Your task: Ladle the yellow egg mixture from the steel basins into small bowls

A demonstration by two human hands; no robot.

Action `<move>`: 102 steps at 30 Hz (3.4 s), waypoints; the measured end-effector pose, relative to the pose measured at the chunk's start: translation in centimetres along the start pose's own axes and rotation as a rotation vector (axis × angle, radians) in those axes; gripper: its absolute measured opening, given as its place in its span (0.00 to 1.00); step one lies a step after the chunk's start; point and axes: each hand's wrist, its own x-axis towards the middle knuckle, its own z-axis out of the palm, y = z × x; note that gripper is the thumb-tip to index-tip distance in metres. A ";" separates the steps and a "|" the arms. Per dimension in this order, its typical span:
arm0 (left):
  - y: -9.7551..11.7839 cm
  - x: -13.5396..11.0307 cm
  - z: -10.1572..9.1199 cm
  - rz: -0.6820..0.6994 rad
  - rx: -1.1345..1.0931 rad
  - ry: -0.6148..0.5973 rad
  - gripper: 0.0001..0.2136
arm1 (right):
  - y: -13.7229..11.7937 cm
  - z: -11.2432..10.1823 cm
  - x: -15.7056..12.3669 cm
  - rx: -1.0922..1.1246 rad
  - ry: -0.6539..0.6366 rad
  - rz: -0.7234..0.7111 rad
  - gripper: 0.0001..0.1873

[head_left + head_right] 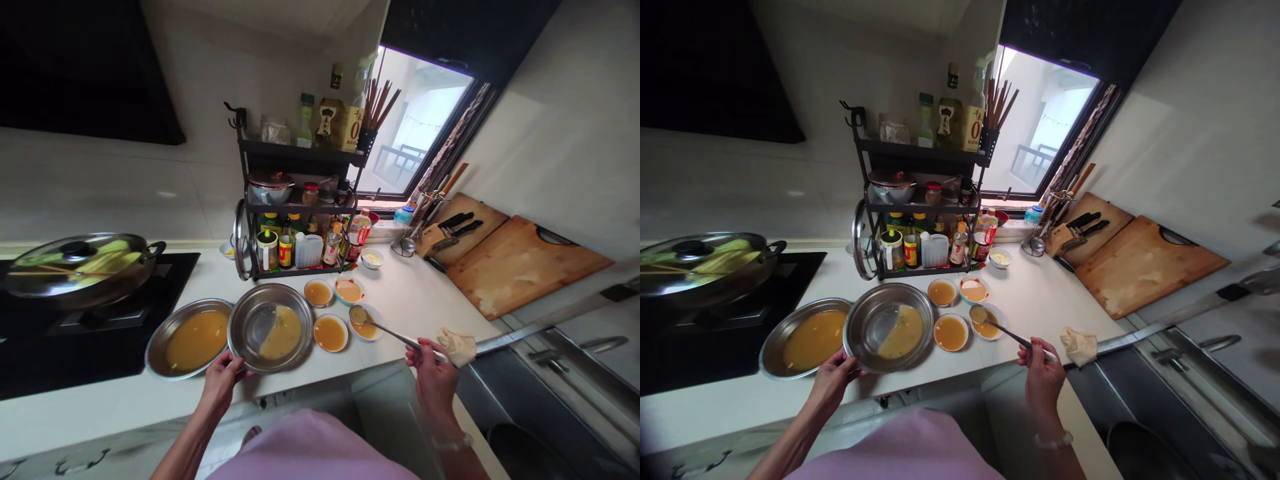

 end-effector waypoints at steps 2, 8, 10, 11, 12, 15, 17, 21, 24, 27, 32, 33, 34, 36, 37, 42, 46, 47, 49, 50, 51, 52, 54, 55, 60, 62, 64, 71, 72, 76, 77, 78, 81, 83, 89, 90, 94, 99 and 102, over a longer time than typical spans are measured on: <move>0.0 0.0 0.0 0.001 -0.003 -0.009 0.12 | 0.2 -0.7 0.2 -0.117 0.001 -0.054 0.19; 0.0 0.1 -0.2 -0.007 0.007 -0.009 0.12 | 1.1 -2.5 -0.3 -0.435 -0.202 -0.388 0.16; 0.0 0.1 -0.2 -0.008 0.004 -0.004 0.12 | 1.3 -2.9 -0.5 -0.480 -0.300 -0.489 0.13; 0.0 0.1 -0.2 -0.005 0.003 -0.004 0.13 | 1.4 -3.0 -0.6 -0.491 -0.337 -0.524 0.12; 0.0 0.1 -0.1 -0.002 0.003 -0.006 0.13 | 1.4 -3.1 -0.7 -0.493 -0.364 -0.548 0.12; 0.0 0.1 -0.1 0.002 0.007 -0.011 0.13 | 1.1 -2.4 -1.0 -0.433 -0.361 -0.550 0.11; 0.0 0.1 0.0 0.005 0.006 -0.014 0.13 | 0.6 -1.4 -1.6 -0.368 -0.312 -0.472 0.12; 0.1 0.0 0.1 0.016 0.002 -0.022 0.14 | 0.0 1.6 -3.5 -0.230 -0.303 -0.242 0.17; 0.1 -0.1 0.2 0.018 0.001 -0.018 0.14 | 0.7 4.1 -5.3 -0.128 -0.425 -0.172 0.16; 0.2 -0.2 0.2 0.018 -0.007 -0.012 0.13 | 2.3 6.4 -6.7 -0.081 -0.552 -0.156 0.15; 0.3 -0.5 0.3 0.025 -0.017 -0.009 0.14 | 4.7 8.9 -7.8 -0.132 -0.713 -0.200 0.15; 0.3 -0.5 0.4 0.025 -0.012 -0.008 0.14 | 5.1 9.2 -8.0 -0.143 -0.738 -0.207 0.15; 0.3 -0.6 0.4 0.025 -0.006 -0.008 0.13 | 5.4 9.4 -8.1 -0.152 -0.750 -0.204 0.15; 0.4 -0.7 0.5 0.027 0.002 -0.005 0.13 | 5.9 9.5 -8.3 -0.159 -0.734 -0.161 0.17; 0.4 -0.7 0.5 0.028 0.002 -0.003 0.12 | 6.1 9.6 -8.3 -0.151 -0.706 -0.124 0.18; 0.5 -0.7 0.5 0.022 0.002 0.010 0.11 | 6.5 9.7 -7.6 -0.027 -0.516 0.083 0.22; 0.4 -0.4 0.3 0.019 0.000 -0.008 0.14 | 5.7 9.3 -7.0 0.022 -0.458 0.136 0.23; 0.3 -0.3 0.2 0.020 -0.005 -0.012 0.14 | 5.5 9.1 -6.9 0.028 -0.455 0.139 0.23; 0.2 -0.1 0.1 0.021 -0.013 -0.011 0.15 | 5.0 8.8 -6.8 0.044 -0.453 0.146 0.22; 0.2 -0.1 0.1 0.020 -0.014 -0.010 0.15 | 4.7 8.7 -6.7 0.055 -0.450 0.148 0.21; 0.2 0.0 0.1 0.019 -0.013 -0.010 0.15 | 4.5 8.5 -6.7 0.067 -0.445 0.151 0.21; 0.2 0.0 0.0 0.019 -0.012 -0.011 0.15 | 4.2 8.4 -6.6 0.081 -0.437 0.154 0.20; 0.2 0.0 0.0 0.021 -0.010 -0.010 0.15 | 3.5 8.1 -6.4 0.108 -0.415 0.164 0.18; 0.2 0.0 0.1 0.021 -0.010 -0.009 0.15 | 3.2 8.0 -6.2 0.121 -0.401 0.171 0.18; 0.2 0.0 0.2 0.016 -0.007 -0.001 0.14 | 1.2 6.7 -5.0 0.135 -0.329 0.190 0.16; 0.2 -0.1 0.2 0.012 -0.002 0.000 0.14 | 0.6 5.8 -4.3 0.131 -0.294 0.177 0.16; 0.2 -0.1 0.1 0.009 0.005 0.004 0.14 | 0.2 4.7 -3.4 0.124 -0.251 0.157 0.16; 0.1 -0.2 0.0 0.008 0.007 -0.004 0.13 | -0.2 0.5 -0.5 0.065 -0.058 0.053 0.18; 0.1 -0.1 0.0 0.008 0.007 -0.008 0.13 | -0.2 0.0 -0.2 0.047 -0.041 0.035 0.19; 0.0 -0.1 -0.1 0.004 0.006 -0.008 0.13 | 0.2 -1.5 0.1 -0.128 -0.018 -0.068 0.20; 0.0 -0.1 -0.1 0.002 0.005 -0.006 0.13 | 0.3 -1.8 0.0 -0.195 -0.031 -0.104 0.20; 0.0 -0.1 -0.1 0.001 0.003 -0.003 0.14 | 0.6 -2.1 -0.1 -0.264 -0.057 -0.147 0.19; -0.1 -0.1 -0.1 0.005 -0.002 -0.001 0.14 | 1.2 -3.0 -0.7 -0.423 -0.192 -0.324 0.16; 0.0 -0.2 0.0 0.010 -0.004 -0.003 0.13 | 1.5 -3.3 -1.1 -0.477 -0.302 -0.455 0.14; 0.1 -0.2 0.1 0.014 -0.006 -0.008 0.14 | 0.9 -1.9 -2.2 -0.397 -0.369 -0.534 0.12; 0.0 -0.1 0.1 0.016 -0.010 -0.010 0.14 | 0.9 -1.2 -2.6 -0.367 -0.354 -0.489 0.12; -0.1 -0.1 0.1 0.017 -0.026 -0.018 0.14 | 1.3 2.3 -4.9 -0.219 -0.401 -0.323 0.14; 0.1 -0.3 0.2 0.028 -0.025 -0.009 0.14 | 3.7 6.7 -7.2 -0.107 -0.608 -0.316 0.12; 0.3 -0.4 0.4 0.021 -0.018 -0.007 0.13 | 5.3 8.6 -7.5 -0.138 -0.694 -0.358 0.12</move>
